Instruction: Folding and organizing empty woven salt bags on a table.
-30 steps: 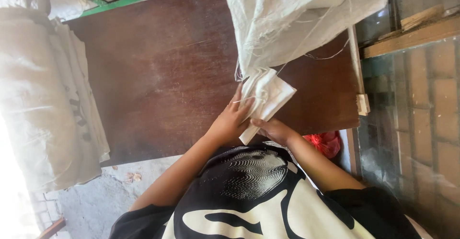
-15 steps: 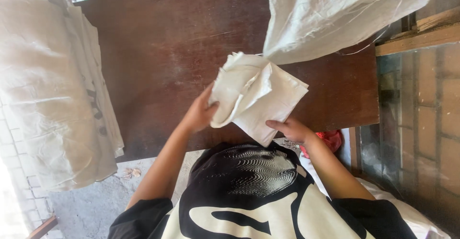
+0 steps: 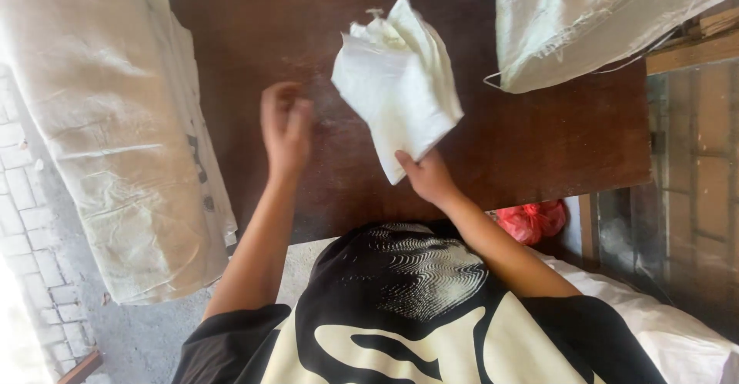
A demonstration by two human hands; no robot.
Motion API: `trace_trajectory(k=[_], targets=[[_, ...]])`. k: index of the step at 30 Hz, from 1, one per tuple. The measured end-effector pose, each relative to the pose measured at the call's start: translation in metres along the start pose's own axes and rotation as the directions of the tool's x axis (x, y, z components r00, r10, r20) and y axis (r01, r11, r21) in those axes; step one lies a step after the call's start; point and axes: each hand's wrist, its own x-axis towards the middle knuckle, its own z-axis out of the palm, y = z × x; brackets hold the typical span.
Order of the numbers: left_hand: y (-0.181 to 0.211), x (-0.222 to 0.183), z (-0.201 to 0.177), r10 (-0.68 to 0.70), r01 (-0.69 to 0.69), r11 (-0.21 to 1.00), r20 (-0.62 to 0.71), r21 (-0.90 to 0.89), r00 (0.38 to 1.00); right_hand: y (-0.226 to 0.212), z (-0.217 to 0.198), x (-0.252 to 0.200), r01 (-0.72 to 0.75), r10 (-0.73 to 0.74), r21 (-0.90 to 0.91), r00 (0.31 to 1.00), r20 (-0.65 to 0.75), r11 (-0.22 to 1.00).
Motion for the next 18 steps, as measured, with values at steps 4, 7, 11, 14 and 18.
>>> trace_trajectory(k=[4, 7, 11, 14, 18], targets=[[0.018, -0.038, 0.021, -0.144, 0.168, 0.986, 0.628, 0.021, 0.765, -0.054, 0.045, -0.003, 0.197, -0.162, -0.439, 0.980, 0.117, 0.877], [-0.005, -0.065, 0.020, -0.051, 0.099, 0.995, 0.686, -0.031, 0.726, -0.074, 0.053, -0.006, 0.300, -0.178, -0.417, 0.935, 0.305, 0.858], [-0.013, -0.078, 0.005, -0.102, 0.104, 0.994, 0.671, 0.037, 0.734, -0.053, 0.037, -0.005, 0.163, -0.154, 0.024, 0.858, 0.490, 0.986], [-0.010, -0.083, -0.006, -0.080, -0.033, 0.989, 0.712, 0.143, 0.698, -0.035, 0.044, -0.011, -0.017, -0.175, 0.379, 0.868, 0.465, 0.925], [0.001, -0.069, -0.001, -0.021, -0.098, 0.989, 0.754, 0.113, 0.657, -0.051, 0.052, 0.001, 0.095, -0.192, 0.303, 0.932, 0.308, 0.948]])
